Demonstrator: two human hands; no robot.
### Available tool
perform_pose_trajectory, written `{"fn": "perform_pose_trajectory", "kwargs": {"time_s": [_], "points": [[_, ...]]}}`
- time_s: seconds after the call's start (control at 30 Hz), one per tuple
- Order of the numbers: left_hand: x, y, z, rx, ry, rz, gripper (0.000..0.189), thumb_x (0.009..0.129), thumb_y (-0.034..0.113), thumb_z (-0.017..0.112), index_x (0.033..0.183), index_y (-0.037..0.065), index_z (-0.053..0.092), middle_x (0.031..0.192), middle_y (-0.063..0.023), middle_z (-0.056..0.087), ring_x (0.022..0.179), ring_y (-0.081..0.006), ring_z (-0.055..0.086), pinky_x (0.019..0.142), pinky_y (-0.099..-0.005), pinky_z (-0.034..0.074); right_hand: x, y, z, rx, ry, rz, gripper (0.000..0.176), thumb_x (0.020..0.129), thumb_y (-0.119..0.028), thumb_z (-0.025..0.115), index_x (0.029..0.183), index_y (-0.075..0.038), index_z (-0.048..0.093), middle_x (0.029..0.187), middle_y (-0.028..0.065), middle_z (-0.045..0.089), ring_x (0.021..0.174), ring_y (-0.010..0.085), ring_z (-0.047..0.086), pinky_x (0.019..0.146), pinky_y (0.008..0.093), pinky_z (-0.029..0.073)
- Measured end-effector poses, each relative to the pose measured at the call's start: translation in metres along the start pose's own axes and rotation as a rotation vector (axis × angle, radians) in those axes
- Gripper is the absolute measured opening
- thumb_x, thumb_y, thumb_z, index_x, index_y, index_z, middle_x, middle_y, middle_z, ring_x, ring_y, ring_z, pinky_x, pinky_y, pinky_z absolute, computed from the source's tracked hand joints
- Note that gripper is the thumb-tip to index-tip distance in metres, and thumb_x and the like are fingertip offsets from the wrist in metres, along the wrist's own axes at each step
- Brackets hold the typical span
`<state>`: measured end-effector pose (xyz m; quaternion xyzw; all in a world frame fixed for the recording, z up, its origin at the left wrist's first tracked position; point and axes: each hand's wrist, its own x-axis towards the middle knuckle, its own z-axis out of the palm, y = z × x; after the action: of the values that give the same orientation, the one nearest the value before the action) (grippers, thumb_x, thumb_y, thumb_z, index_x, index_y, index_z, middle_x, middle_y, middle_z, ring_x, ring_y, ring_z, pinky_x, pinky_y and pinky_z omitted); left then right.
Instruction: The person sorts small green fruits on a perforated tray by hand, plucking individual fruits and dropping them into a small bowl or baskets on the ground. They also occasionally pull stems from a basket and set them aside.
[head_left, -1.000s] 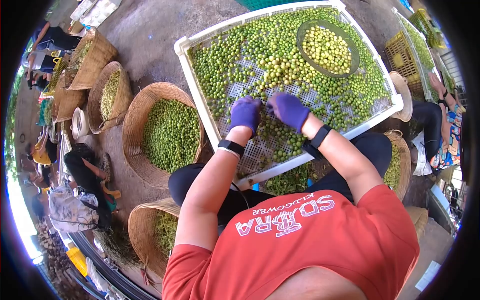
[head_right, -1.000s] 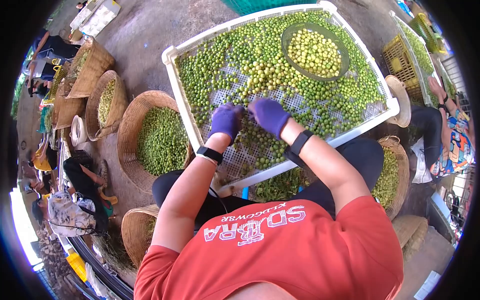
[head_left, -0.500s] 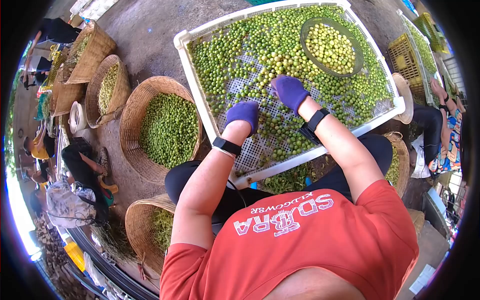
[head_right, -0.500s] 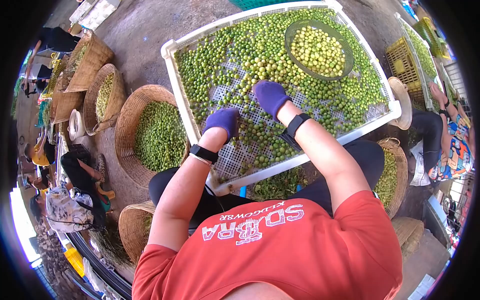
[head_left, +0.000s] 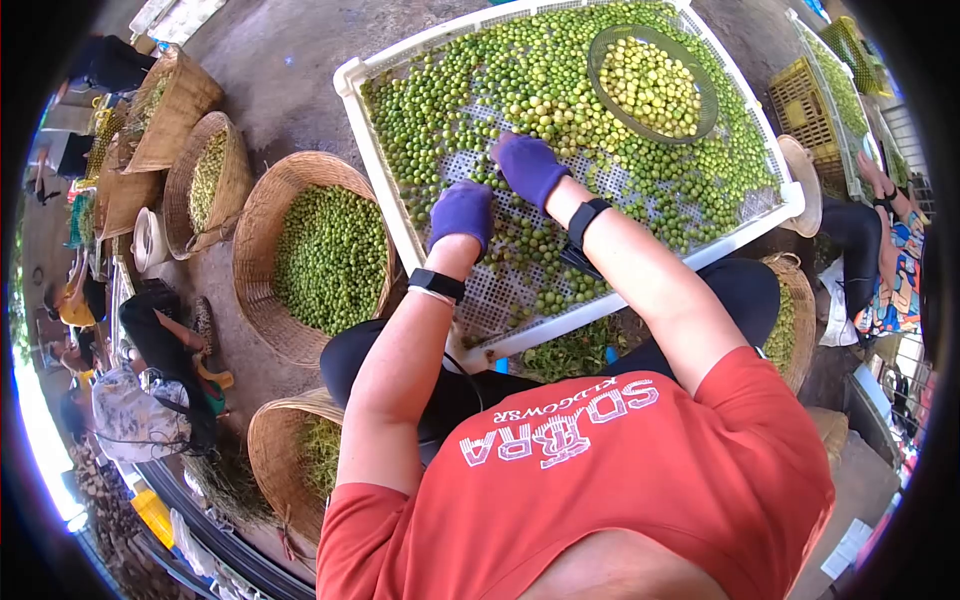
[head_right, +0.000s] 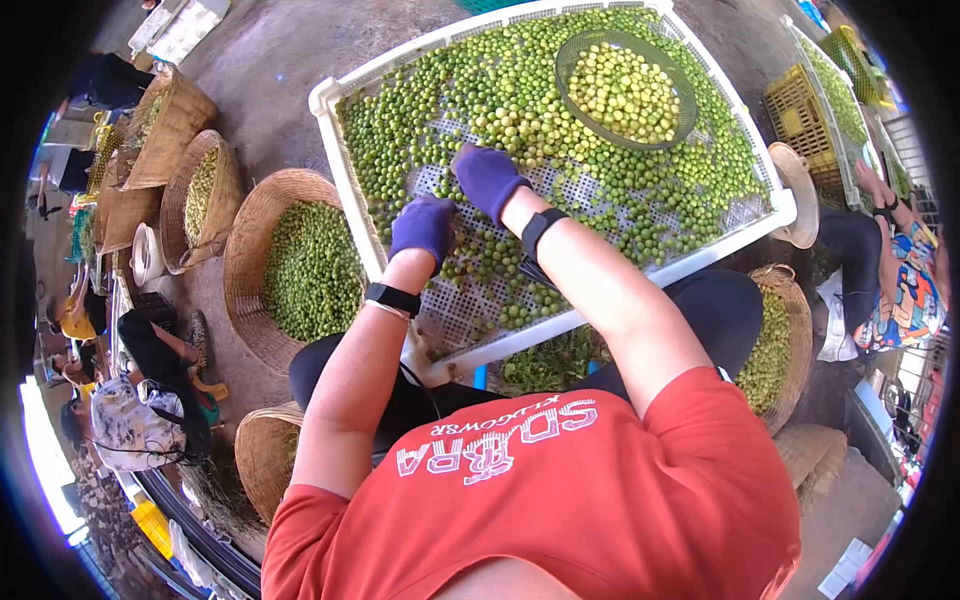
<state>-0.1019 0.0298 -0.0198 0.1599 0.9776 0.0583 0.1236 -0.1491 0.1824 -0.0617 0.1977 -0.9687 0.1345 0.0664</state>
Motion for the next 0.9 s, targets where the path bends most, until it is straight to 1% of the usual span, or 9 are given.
{"fn": "perform_pose_trajectory", "kwargs": {"time_s": [0.13,0.17,0.2,0.33,0.53,0.63,0.77,0.87,0.9], "points": [[-0.002,0.002,-0.001,0.038,-0.020,-0.004,0.017,0.082,0.011,0.056,0.093,0.007,0.068,0.098,-0.0180,0.066,0.094,-0.0336,0.065,0.076,-0.0429,0.054,-0.002,-0.005,-0.018,-0.068,-0.132,-0.092,0.014,0.082,-0.007,0.052,0.089,-0.005,0.064,0.089,0.0184,0.064,0.081,0.0323,0.067,0.068,0.0412,0.054],[-0.002,0.002,-0.005,0.042,-0.045,-0.007,0.017,0.081,0.012,0.056,0.092,0.006,0.068,0.097,-0.0181,0.066,0.093,-0.0337,0.065,0.076,-0.0428,0.054,-0.008,-0.002,-0.028,0.108,-0.132,-0.122,0.013,0.082,-0.007,0.053,0.088,-0.004,0.064,0.088,0.0194,0.064,0.085,0.0320,0.065,0.074,0.0405,0.053],[0.000,0.003,-0.008,0.037,-0.058,-0.020,0.019,0.080,0.016,0.058,0.094,0.008,0.068,0.097,-0.0173,0.066,0.093,-0.0343,0.065,0.077,-0.0436,0.053,-0.011,0.006,-0.036,0.256,-0.194,-0.040,0.012,0.083,-0.009,0.055,0.090,-0.004,0.064,0.090,0.0193,0.064,0.086,0.0325,0.064,0.078,0.0412,0.052],[-0.004,0.001,-0.008,-0.053,-0.096,-0.053,0.023,0.076,0.026,0.064,0.095,0.013,0.068,0.099,-0.0132,0.066,0.092,-0.0342,0.064,0.081,-0.0445,0.052,-0.027,0.050,-0.063,0.101,-0.148,0.198,0.012,0.083,-0.014,0.061,0.088,-0.004,0.062,0.089,0.0191,0.063,0.082,0.0333,0.064,0.074,0.0438,0.051],[0.006,0.002,-0.012,-0.219,-0.072,-0.040,0.020,0.071,0.021,0.067,0.086,0.007,0.069,0.094,-0.0177,0.067,0.089,-0.0358,0.064,0.078,-0.0434,0.053,-0.039,0.073,-0.041,-0.026,-0.076,-0.012,0.007,0.083,-0.012,0.055,0.086,-0.006,0.058,0.087,0.0202,0.061,0.082,0.0376,0.062,0.071,0.0463,0.050],[0.000,-0.005,-0.012,-0.272,-0.081,-0.036,0.016,0.074,0.020,0.065,0.086,0.009,0.068,0.091,-0.0171,0.066,0.088,-0.0360,0.064,0.077,-0.0447,0.051,-0.044,0.076,-0.021,0.032,0.039,-0.063,0.012,0.080,-0.016,0.061,0.086,-0.006,0.059,0.086,0.0196,0.062,0.082,0.0383,0.060,0.070,0.0471,0.048],[-0.003,0.000,-0.015,-0.224,-0.079,-0.072,0.021,0.076,0.023,0.068,0.095,0.016,0.067,0.098,-0.0138,0.065,0.093,-0.0342,0.062,0.080,-0.0434,0.050,-0.047,0.063,-0.053,0.149,-0.176,0.025,0.017,0.078,-0.019,0.067,0.086,-0.006,0.062,0.087,0.0184,0.063,0.083,0.0360,0.061,0.072,0.0454,0.049],[-0.001,-0.009,-0.006,-0.374,-0.040,-0.067,0.016,0.078,0.021,0.065,0.091,0.013,0.067,0.090,-0.0142,0.065,0.088,-0.0327,0.063,0.077,-0.0416,0.050,-0.035,0.078,-0.081,0.276,-0.107,0.085,0.017,0.079,-0.021,0.066,0.088,-0.007,0.064,0.088,0.0174,0.065,0.083,0.0352,0.062,0.073,0.0440,0.050],[-0.001,-0.008,-0.004,-0.337,0.013,-0.055,0.014,0.079,0.019,0.064,0.090,0.011,0.067,0.085,-0.0141,0.065,0.083,-0.0315,0.064,0.073,-0.0407,0.049,-0.027,0.082,-0.095,0.293,-0.063,0.231,0.017,0.079,-0.022,0.066,0.089,-0.007,0.066,0.089,0.0179,0.066,0.083,0.0336,0.064,0.074,0.0423,0.051]]}}
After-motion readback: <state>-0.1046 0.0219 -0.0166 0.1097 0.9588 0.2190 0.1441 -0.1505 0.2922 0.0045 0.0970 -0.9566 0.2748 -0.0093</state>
